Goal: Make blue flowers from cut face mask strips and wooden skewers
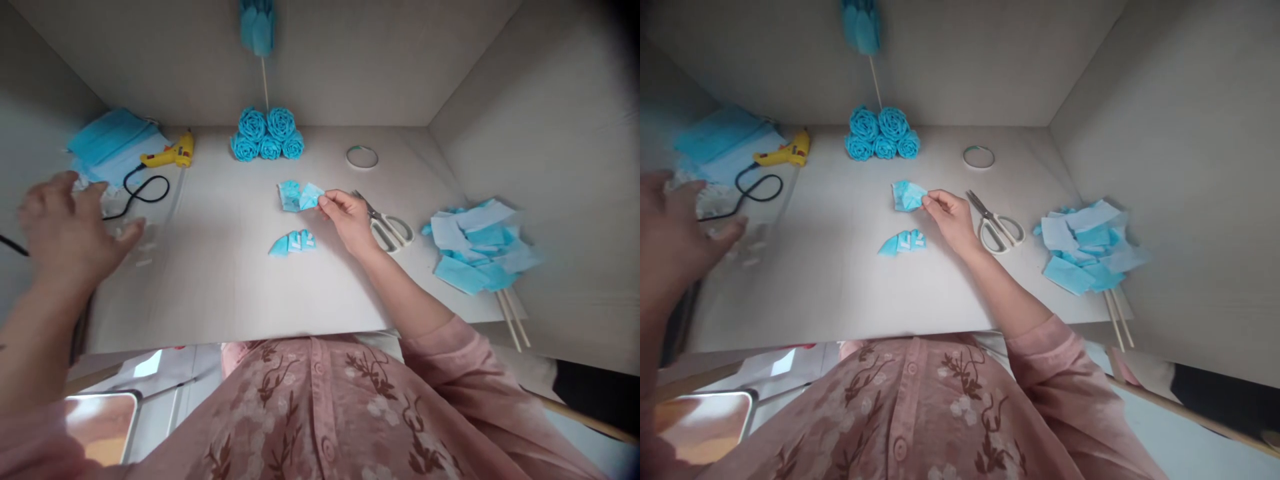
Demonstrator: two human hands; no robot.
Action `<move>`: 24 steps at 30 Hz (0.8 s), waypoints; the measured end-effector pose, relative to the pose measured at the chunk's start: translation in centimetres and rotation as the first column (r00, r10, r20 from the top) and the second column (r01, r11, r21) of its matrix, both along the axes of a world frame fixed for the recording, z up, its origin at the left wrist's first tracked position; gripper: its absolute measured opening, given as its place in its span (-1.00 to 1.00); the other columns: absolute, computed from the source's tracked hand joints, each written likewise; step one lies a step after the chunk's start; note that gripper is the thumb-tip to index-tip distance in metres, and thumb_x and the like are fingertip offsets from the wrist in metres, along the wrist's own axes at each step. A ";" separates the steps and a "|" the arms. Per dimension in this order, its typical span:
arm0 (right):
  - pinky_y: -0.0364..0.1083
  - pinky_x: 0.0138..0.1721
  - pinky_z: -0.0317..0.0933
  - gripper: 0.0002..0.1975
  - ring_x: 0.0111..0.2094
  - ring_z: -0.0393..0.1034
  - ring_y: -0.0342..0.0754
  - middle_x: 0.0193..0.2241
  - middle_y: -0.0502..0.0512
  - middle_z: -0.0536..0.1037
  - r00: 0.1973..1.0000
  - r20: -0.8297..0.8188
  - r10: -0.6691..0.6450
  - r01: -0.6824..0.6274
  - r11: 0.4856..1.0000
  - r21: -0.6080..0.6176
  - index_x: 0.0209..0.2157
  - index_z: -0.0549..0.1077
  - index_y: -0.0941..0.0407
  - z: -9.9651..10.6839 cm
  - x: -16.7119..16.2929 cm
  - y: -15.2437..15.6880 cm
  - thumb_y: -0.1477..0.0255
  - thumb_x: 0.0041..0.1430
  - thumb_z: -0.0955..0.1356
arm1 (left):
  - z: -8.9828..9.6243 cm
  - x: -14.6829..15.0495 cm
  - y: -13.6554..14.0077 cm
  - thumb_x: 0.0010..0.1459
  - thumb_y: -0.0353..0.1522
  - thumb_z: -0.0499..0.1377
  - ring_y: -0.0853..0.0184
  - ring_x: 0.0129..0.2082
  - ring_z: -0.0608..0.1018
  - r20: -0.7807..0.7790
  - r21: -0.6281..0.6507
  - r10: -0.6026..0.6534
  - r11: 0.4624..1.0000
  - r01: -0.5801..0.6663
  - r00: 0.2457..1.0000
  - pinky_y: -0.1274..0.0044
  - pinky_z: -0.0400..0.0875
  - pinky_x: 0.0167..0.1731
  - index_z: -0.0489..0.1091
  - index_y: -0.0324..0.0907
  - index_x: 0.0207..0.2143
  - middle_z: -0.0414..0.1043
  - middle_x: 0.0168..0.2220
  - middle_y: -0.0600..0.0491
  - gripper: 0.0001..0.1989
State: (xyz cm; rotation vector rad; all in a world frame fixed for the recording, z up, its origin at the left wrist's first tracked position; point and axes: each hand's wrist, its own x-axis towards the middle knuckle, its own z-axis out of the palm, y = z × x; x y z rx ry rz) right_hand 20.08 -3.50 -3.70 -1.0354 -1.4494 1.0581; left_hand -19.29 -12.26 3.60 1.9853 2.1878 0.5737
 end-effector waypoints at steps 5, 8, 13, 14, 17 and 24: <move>-0.11 -0.28 0.27 -0.69 -0.40 0.37 -0.13 -0.47 -0.02 0.54 0.997 0.010 0.077 -0.076 0.997 -0.023 -0.41 0.52 0.10 0.6 -0.1 -0.5 0.13 0.12 0.43 | 0.3 8.5 2.6 0.19 -0.16 0.22 0.01 0.18 0.48 -0.015 0.340 -0.275 0.903 0.264 0.961 0.19 0.24 0.26 0.49 -0.09 0.08 0.52 0.13 -0.04 -0.57; -0.12 -0.32 0.26 -0.69 -0.43 0.37 -0.13 -0.49 -0.02 0.54 0.989 0.027 0.147 -0.146 0.987 -0.063 -0.44 0.51 0.10 1.1 -0.2 -1.0 0.12 0.09 0.45 | -0.5 13.4 4.8 0.23 -0.14 0.18 0.18 -0.06 0.59 0.225 0.288 -0.482 0.863 0.415 0.847 0.38 0.43 0.00 0.57 -0.12 -0.07 0.61 -0.03 -0.06 -0.65; -0.11 -0.38 0.29 -0.62 -0.45 0.40 -0.12 -0.49 0.02 0.58 0.972 0.031 0.232 -0.229 0.969 -0.095 -0.45 0.51 0.10 1.6 -0.3 -1.2 0.04 0.05 0.46 | -1.5 17.9 7.9 0.19 -0.16 0.21 0.26 -0.23 0.57 0.546 0.091 -0.498 0.835 0.543 0.674 0.50 0.43 -0.20 0.62 -0.16 -0.24 0.62 -0.25 0.02 -0.70; -0.12 -0.39 0.29 -0.61 -0.46 0.40 -0.12 -0.49 0.01 0.59 0.970 0.045 0.238 -0.233 0.969 -0.087 -0.46 0.51 0.10 1.6 -0.2 -1.2 0.03 0.06 0.46 | -1.7 18.3 8.3 0.17 -0.17 0.22 0.28 -0.27 0.56 0.590 0.057 -0.478 0.829 0.557 0.651 0.51 0.42 -0.25 0.62 -0.17 -0.26 0.61 -0.30 0.03 -0.72; -0.12 -0.40 0.29 -0.61 -0.46 0.41 -0.12 -0.50 0.01 0.59 0.968 0.080 0.240 -0.235 0.970 -0.068 -0.46 0.51 0.09 1.5 -0.2 -1.0 0.03 0.07 0.45 | -1.9 18.8 8.9 0.11 -0.23 0.26 0.34 -0.41 0.51 0.669 0.004 -0.424 0.824 0.567 0.611 0.53 0.36 -0.36 0.61 -0.19 -0.26 0.53 -0.43 0.06 -0.76; -0.12 -0.38 0.31 -0.65 -0.45 0.43 -0.12 -0.49 0.02 0.60 0.970 0.059 0.237 -0.230 0.967 -0.111 -0.44 0.55 0.11 1.0 -0.1 -0.9 0.08 0.06 0.47 | -2.5 19.5 9.0 0.03 -0.30 0.30 0.37 -0.37 0.50 0.814 0.013 -0.329 0.835 0.551 0.479 0.53 0.35 -0.31 0.55 -0.22 -0.29 0.51 -0.40 0.05 -0.80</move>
